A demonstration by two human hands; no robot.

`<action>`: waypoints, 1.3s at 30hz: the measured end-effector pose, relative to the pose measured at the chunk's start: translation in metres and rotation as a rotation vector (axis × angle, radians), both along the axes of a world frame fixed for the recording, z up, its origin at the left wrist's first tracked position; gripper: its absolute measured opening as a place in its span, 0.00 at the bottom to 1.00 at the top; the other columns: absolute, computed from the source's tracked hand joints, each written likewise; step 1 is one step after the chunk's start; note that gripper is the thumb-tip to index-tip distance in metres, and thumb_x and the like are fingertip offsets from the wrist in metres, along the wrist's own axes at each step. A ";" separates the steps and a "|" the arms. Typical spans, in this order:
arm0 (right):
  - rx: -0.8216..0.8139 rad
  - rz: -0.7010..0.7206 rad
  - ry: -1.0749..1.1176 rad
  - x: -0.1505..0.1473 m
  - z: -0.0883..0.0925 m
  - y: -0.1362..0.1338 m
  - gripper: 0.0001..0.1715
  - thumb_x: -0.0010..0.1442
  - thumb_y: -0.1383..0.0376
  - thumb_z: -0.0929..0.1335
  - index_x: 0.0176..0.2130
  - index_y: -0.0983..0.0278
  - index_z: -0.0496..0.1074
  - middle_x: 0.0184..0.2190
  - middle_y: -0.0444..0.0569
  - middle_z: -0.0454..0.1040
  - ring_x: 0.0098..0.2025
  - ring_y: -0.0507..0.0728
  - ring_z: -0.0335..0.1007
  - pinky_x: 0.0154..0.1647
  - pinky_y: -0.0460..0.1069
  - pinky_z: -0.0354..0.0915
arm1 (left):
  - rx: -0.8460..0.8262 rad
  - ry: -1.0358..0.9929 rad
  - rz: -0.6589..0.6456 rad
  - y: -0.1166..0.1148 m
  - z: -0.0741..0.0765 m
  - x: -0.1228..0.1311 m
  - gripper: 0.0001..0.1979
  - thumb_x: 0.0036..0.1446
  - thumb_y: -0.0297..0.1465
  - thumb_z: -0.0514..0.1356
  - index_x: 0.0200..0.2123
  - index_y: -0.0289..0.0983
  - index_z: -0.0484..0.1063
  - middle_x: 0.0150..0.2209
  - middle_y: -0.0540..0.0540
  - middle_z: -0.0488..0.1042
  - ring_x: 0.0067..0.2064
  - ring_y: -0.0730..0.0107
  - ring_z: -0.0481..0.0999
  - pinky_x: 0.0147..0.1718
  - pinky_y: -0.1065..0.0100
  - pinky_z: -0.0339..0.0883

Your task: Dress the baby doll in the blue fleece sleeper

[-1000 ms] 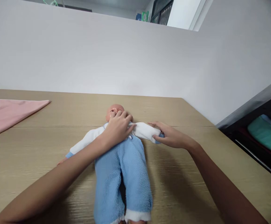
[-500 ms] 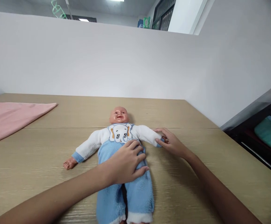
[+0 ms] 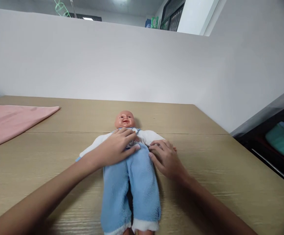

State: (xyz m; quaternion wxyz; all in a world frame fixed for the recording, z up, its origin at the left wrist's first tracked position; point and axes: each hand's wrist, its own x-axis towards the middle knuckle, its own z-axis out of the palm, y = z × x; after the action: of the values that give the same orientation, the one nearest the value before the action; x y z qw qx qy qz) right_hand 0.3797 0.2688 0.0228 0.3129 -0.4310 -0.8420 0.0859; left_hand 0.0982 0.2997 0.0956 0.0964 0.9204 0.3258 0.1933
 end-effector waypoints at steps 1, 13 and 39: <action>-0.059 0.014 0.042 -0.006 -0.002 -0.002 0.07 0.73 0.59 0.68 0.45 0.55 0.77 0.53 0.55 0.79 0.59 0.69 0.70 0.64 0.67 0.62 | 0.003 0.004 -0.011 0.006 -0.001 -0.005 0.14 0.76 0.41 0.57 0.56 0.43 0.76 0.58 0.40 0.78 0.66 0.48 0.72 0.68 0.47 0.62; -0.757 0.038 0.947 -0.010 -0.023 0.018 0.29 0.56 0.46 0.77 0.46 0.53 0.61 0.43 0.45 0.71 0.45 0.60 0.71 0.49 0.54 0.70 | -0.023 0.036 -0.094 0.025 -0.015 -0.015 0.17 0.74 0.44 0.60 0.59 0.45 0.75 0.61 0.40 0.75 0.67 0.47 0.68 0.69 0.48 0.60; 0.006 -0.092 0.771 0.002 -0.033 0.009 0.09 0.75 0.59 0.67 0.40 0.58 0.67 0.36 0.43 0.64 0.37 0.56 0.61 0.39 0.52 0.60 | 0.021 0.019 0.010 0.026 0.002 0.041 0.20 0.73 0.44 0.61 0.59 0.37 0.73 0.60 0.37 0.75 0.62 0.48 0.70 0.65 0.50 0.63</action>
State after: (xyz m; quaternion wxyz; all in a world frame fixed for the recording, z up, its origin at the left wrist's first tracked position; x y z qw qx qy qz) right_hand 0.3816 0.2773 -0.0099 0.6110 -0.4037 -0.6427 0.2250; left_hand 0.1391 0.3261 0.0975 0.0828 0.9216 0.3292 0.1882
